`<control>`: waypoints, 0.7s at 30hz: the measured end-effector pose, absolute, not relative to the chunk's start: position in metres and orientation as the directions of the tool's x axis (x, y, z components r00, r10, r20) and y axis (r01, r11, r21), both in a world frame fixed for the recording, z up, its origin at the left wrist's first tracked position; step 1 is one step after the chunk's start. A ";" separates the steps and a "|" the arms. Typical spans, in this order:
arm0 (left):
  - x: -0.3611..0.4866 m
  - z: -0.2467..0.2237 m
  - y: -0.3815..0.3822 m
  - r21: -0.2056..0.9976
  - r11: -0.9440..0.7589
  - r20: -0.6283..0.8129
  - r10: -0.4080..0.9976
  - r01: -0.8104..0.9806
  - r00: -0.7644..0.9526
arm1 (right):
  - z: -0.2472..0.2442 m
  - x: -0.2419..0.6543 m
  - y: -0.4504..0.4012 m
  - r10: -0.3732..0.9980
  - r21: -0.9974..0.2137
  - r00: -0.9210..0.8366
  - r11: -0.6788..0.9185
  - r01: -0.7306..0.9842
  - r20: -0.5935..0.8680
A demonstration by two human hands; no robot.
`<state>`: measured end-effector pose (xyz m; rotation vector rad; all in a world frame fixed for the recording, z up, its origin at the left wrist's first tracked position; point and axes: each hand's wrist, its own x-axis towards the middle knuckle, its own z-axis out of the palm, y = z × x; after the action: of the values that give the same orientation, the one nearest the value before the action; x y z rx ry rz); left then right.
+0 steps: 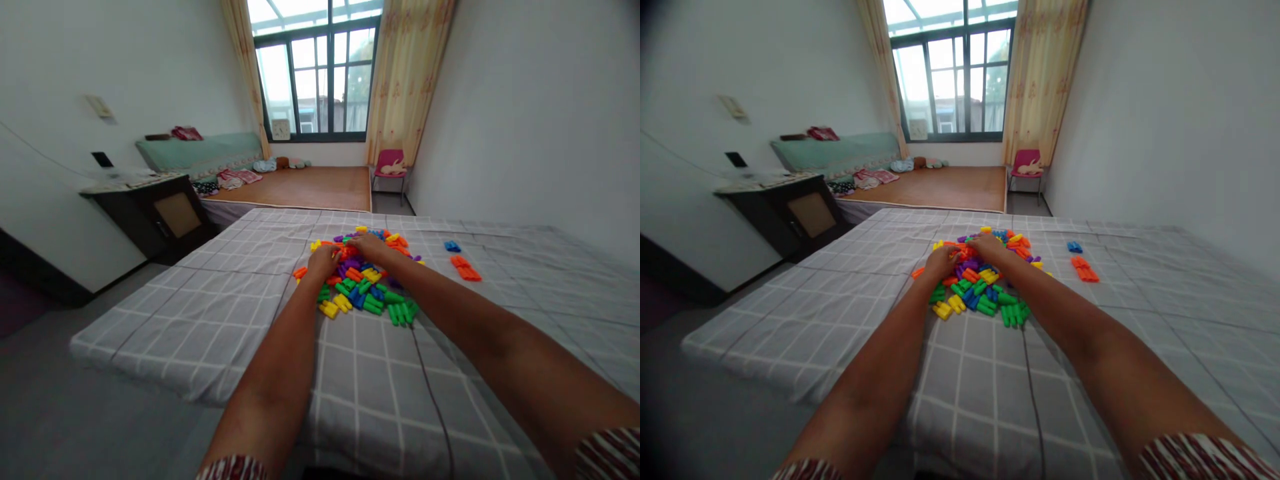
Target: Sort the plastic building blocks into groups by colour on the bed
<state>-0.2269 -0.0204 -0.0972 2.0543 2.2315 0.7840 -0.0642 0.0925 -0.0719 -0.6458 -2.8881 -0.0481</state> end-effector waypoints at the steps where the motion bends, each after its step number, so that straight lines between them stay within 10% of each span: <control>1: -0.226 -0.096 -0.021 0.367 0.029 0.307 0.940 0.930 -0.151 | -0.073 -0.058 0.093 0.468 -0.029 -0.858 0.880 0.473 0.211; 13: -0.198 -0.066 -0.019 0.402 -0.290 0.505 0.861 0.869 0.055 | -0.034 0.140 0.116 0.917 -0.806 -0.284 0.387 0.448 0.282; 21: -0.142 -0.046 -0.007 0.279 -0.438 0.415 0.858 0.855 0.304 | -0.084 0.248 0.131 0.999 -0.720 0.035 -0.002 0.694 0.031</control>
<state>-0.1418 -0.0072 -0.0462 2.5324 1.6622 0.8109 0.2477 0.1305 -0.0836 -1.7534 -1.7161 0.6964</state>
